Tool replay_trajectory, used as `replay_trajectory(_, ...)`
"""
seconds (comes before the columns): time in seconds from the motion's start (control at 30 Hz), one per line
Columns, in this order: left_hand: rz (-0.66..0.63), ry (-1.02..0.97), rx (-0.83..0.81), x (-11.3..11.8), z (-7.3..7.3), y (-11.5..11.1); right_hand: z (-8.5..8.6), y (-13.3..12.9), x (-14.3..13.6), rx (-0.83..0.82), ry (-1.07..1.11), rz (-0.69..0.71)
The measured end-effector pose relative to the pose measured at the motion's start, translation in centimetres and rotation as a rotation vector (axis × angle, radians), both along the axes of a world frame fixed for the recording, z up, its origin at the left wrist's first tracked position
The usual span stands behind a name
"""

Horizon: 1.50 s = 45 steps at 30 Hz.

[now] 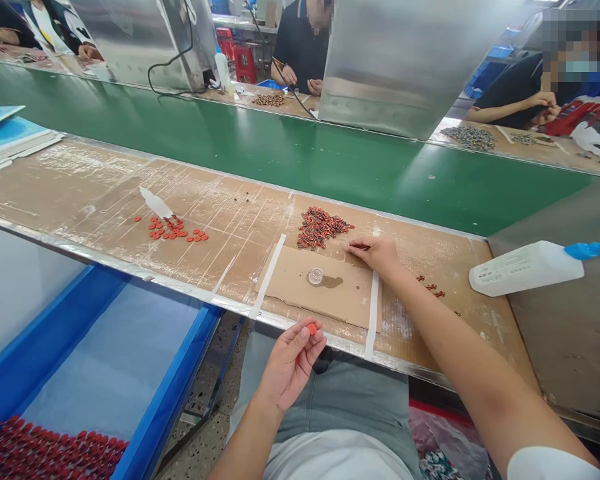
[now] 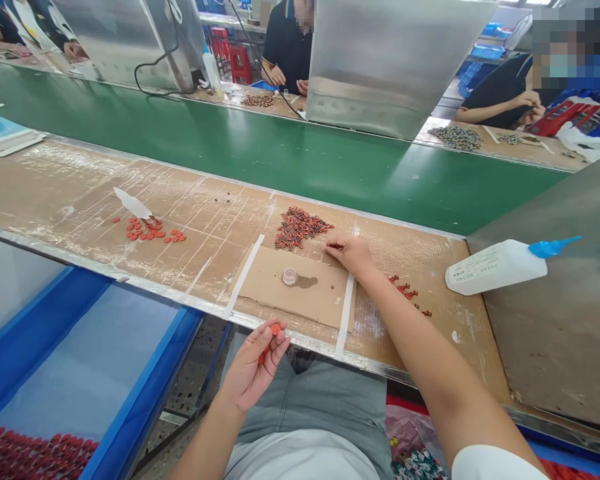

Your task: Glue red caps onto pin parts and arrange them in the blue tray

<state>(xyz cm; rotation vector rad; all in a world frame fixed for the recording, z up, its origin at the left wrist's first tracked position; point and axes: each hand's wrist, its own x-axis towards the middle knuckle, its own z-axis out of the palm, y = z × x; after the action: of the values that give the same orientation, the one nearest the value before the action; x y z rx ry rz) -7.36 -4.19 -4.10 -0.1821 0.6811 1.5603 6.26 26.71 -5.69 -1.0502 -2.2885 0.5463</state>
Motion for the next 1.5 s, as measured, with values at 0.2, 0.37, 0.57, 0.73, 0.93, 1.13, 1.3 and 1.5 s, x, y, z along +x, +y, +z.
replay_trajectory(0.2, 0.006, -0.006, 0.004, 0.0, 0.2, 0.0, -0.3, -0.9, 0.3, 0.152, -0.021, 0.046)
replay_trajectory(0.37, 0.008, -0.019, -0.008, 0.1, 0.1, 0.0, 0.0, -2.4, -0.2, 0.033, 0.156, -0.065)
replay_trajectory(0.57, 0.011, -0.031, 0.003, 0.0, -0.1, 0.0, 0.4, -6.2, -0.1, -0.066, 0.249, -0.096)
replay_trajectory(0.73, -0.004, -0.013, 0.016, 0.1, -0.1, 0.2, 1.1, -9.0, -1.0, -0.223, 0.386, -0.145)
replay_trajectory(0.93, -0.019, 0.002, 0.052, 0.4, -0.3, 0.3, 1.8, -11.8, -3.9, -0.344, 0.564, -0.089)
replay_trajectory(1.13, -0.019, 0.01, 0.073, 0.2, -0.1, 0.2, 1.0, -12.1, -4.9, -0.175, 0.506, -0.108)
replay_trajectory(1.3, -0.013, 0.018, 0.077, 0.0, 0.1, 0.2, 1.2, -12.3, -5.0, 0.003, 0.432, -0.055)
replay_trajectory(1.5, -0.018, 0.011, 0.071, -0.1, 0.0, 0.3, 1.0, -12.2, -5.1, 0.005, 0.414, -0.032)
